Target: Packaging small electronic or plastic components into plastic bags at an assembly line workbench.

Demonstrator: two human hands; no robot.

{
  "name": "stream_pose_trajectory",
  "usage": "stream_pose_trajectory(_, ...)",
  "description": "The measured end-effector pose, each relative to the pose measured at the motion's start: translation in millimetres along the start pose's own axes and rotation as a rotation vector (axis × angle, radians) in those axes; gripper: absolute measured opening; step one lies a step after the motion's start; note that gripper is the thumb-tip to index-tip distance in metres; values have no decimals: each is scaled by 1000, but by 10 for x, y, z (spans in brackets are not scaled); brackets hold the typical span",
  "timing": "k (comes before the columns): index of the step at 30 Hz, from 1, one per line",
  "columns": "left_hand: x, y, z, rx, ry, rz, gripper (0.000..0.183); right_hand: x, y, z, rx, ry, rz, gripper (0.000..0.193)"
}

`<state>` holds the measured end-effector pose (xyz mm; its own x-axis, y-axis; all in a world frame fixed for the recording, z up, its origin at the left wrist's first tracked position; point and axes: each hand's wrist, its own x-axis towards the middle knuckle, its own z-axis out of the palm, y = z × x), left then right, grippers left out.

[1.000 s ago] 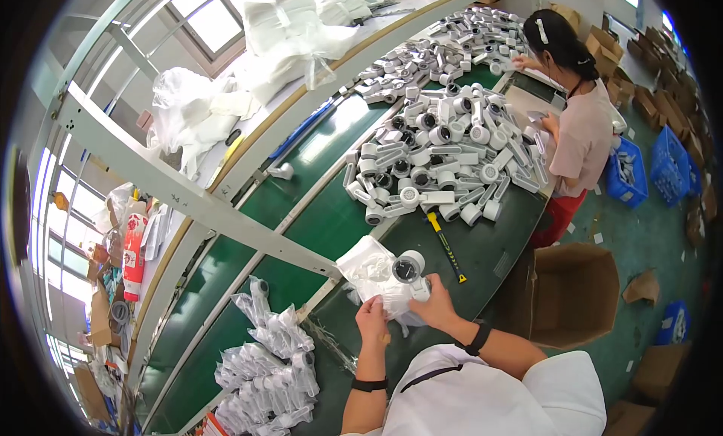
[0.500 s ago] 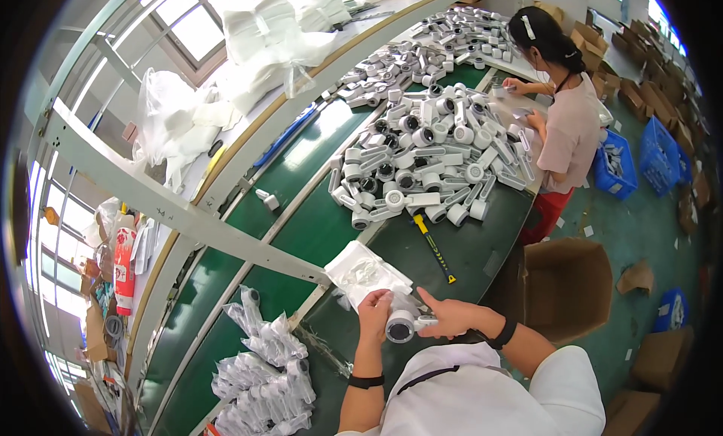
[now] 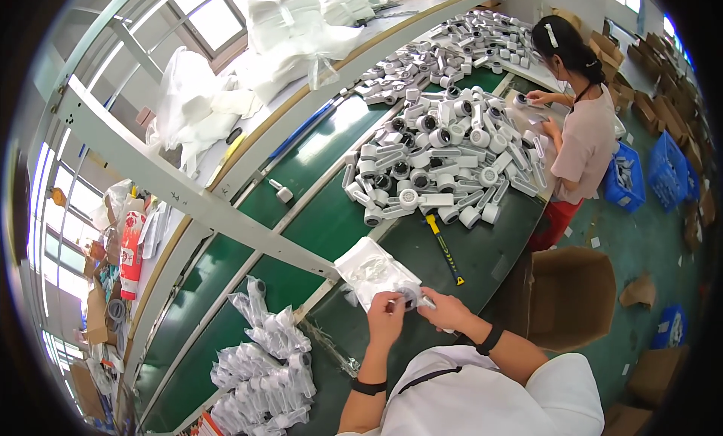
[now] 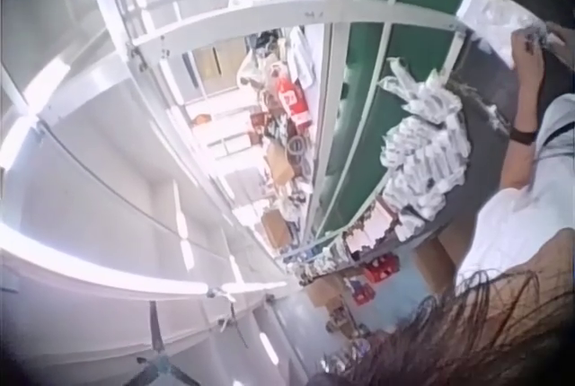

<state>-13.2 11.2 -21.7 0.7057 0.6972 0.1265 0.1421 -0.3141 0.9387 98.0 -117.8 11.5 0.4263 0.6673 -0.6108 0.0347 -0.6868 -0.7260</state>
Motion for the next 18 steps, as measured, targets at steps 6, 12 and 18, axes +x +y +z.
stream_pose_trajectory(6, -140, 140, 155, 93, -43, 189, 11, 251, 90, 187, 569, -28, -78, 61)
stream_pose_trajectory(12, -253, 156, 169, 54, -188, 182, 9, 644, 538, 454, 706, 189, -389, 50)
stream_pose_trajectory(18, -266, -96, -31, -429, -151, -253, 10, 379, 168, 278, 921, -39, -15, 30)
